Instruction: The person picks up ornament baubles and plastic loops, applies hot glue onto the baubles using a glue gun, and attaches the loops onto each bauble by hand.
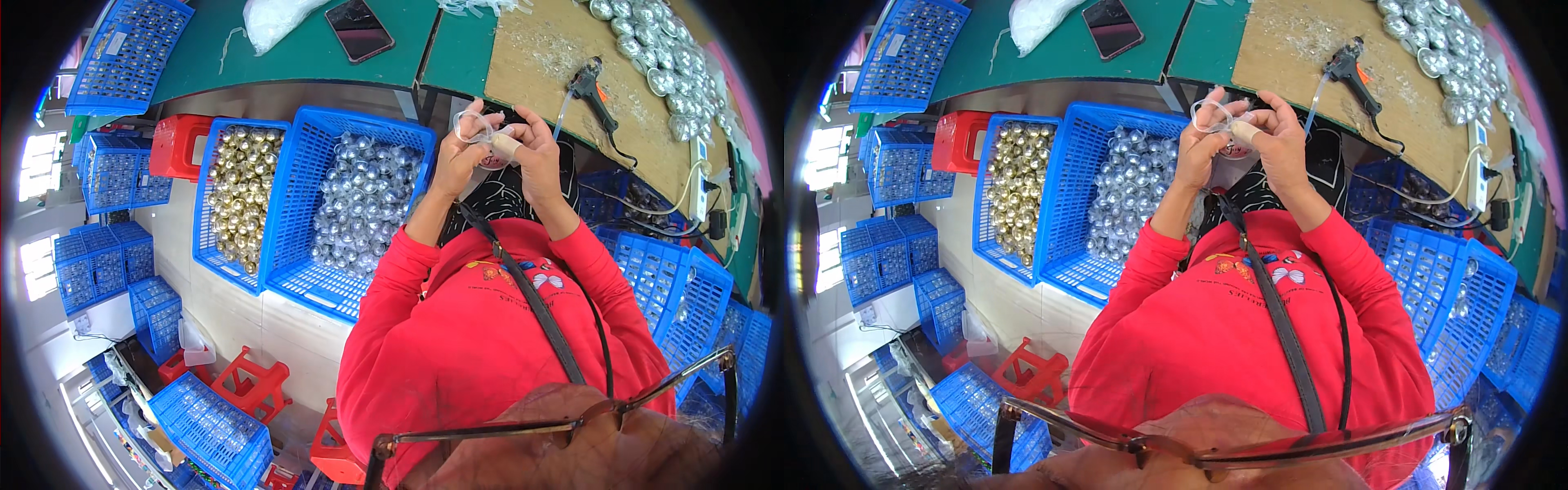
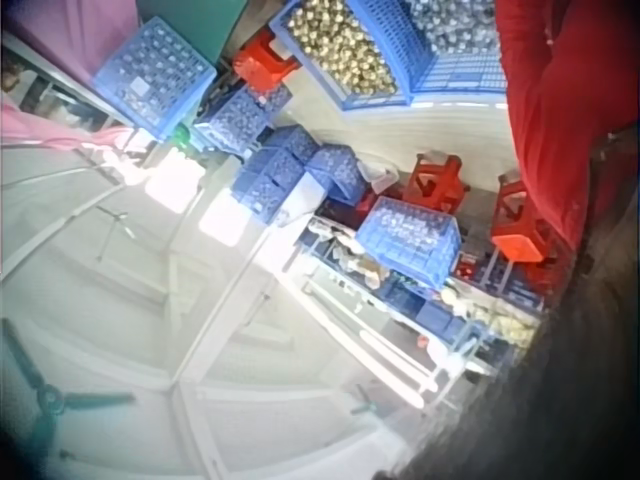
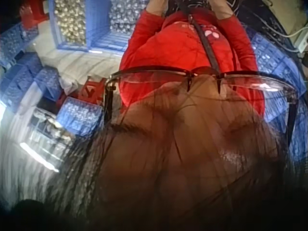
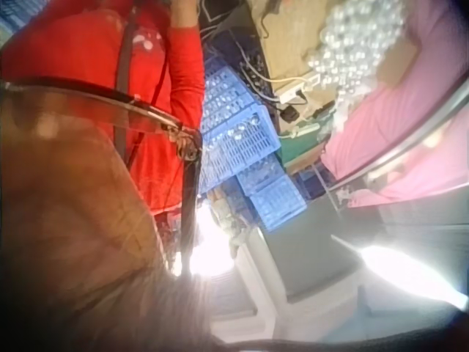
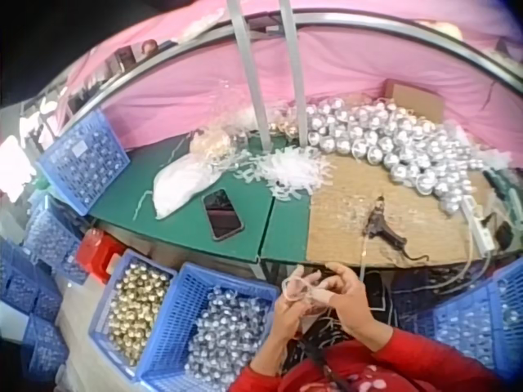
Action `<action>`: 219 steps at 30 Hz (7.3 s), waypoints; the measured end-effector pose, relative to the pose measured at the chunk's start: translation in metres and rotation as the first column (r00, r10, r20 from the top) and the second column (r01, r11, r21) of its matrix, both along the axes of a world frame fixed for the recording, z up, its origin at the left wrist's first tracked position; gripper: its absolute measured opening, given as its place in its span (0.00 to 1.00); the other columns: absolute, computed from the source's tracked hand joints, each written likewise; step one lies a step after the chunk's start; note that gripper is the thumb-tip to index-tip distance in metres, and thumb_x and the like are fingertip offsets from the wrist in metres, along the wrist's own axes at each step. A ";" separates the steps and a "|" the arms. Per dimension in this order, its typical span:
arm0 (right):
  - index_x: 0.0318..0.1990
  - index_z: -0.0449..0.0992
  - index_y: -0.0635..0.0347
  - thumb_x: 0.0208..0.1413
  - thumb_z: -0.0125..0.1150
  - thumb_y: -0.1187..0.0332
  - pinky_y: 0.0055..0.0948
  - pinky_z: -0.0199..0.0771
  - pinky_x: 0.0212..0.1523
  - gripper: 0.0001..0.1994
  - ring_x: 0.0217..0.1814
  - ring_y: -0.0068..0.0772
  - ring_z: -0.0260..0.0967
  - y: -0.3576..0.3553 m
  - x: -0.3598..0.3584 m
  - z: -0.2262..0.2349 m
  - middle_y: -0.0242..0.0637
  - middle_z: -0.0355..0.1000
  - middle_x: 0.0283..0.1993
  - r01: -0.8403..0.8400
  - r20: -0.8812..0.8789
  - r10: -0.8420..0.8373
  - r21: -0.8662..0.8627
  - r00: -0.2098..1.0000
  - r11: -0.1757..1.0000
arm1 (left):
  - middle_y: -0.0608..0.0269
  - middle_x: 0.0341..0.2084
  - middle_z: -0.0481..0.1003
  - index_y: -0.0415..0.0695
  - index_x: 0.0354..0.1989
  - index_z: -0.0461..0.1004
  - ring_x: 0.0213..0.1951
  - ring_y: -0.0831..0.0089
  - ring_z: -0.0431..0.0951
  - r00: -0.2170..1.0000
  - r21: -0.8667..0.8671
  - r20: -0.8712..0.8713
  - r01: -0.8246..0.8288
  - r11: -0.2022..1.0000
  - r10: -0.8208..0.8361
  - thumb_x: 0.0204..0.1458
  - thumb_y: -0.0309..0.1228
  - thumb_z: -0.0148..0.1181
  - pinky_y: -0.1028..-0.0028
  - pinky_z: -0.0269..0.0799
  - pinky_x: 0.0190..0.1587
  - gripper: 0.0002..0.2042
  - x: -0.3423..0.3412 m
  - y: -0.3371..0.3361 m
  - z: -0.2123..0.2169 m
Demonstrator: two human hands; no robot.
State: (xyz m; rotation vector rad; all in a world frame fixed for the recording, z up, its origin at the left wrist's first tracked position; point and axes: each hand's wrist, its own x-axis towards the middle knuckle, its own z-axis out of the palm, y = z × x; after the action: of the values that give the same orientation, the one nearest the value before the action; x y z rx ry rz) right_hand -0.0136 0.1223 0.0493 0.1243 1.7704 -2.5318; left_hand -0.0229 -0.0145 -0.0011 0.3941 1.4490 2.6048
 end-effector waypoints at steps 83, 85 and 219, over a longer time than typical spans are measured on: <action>0.66 0.44 0.60 0.42 0.67 0.79 0.30 0.65 0.56 0.45 0.60 0.35 0.60 0.037 -0.006 -0.029 0.50 0.55 0.62 -0.234 -0.066 0.242 0.118 0.968 0.965 | 0.61 0.30 0.71 0.43 0.33 0.76 0.36 0.63 0.70 0.596 -0.475 -0.798 -0.716 0.512 0.094 0.34 0.26 0.66 0.68 0.65 0.42 0.13 -0.010 0.001 0.036; 0.66 0.43 0.59 0.42 0.68 0.78 0.30 0.65 0.56 0.46 0.60 0.35 0.60 0.036 -0.005 -0.025 0.50 0.56 0.62 -0.242 -0.065 0.255 0.163 0.965 0.957 | 0.68 0.24 0.72 0.48 0.28 0.77 0.31 0.66 0.72 0.556 -0.508 -0.829 -0.695 0.508 -0.068 0.33 0.28 0.67 0.69 0.64 0.38 0.10 -0.012 -0.002 0.045; 0.53 0.67 0.56 0.50 0.60 0.60 0.23 0.69 0.41 0.23 0.45 0.23 0.69 0.104 -0.195 0.063 0.32 0.71 0.44 -0.210 -0.071 0.221 0.136 0.973 0.968 | 0.58 0.48 0.68 0.35 0.54 0.65 0.51 0.72 0.68 0.886 -0.243 -0.310 -0.423 0.873 0.344 0.47 0.22 0.62 0.72 0.66 0.50 0.23 -0.094 0.034 0.079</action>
State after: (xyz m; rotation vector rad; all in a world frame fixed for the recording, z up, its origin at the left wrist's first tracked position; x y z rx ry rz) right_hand -0.2083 0.2262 0.1126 -0.1666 1.8623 -2.3050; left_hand -0.1170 0.0195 0.0776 0.4564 2.1899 2.6179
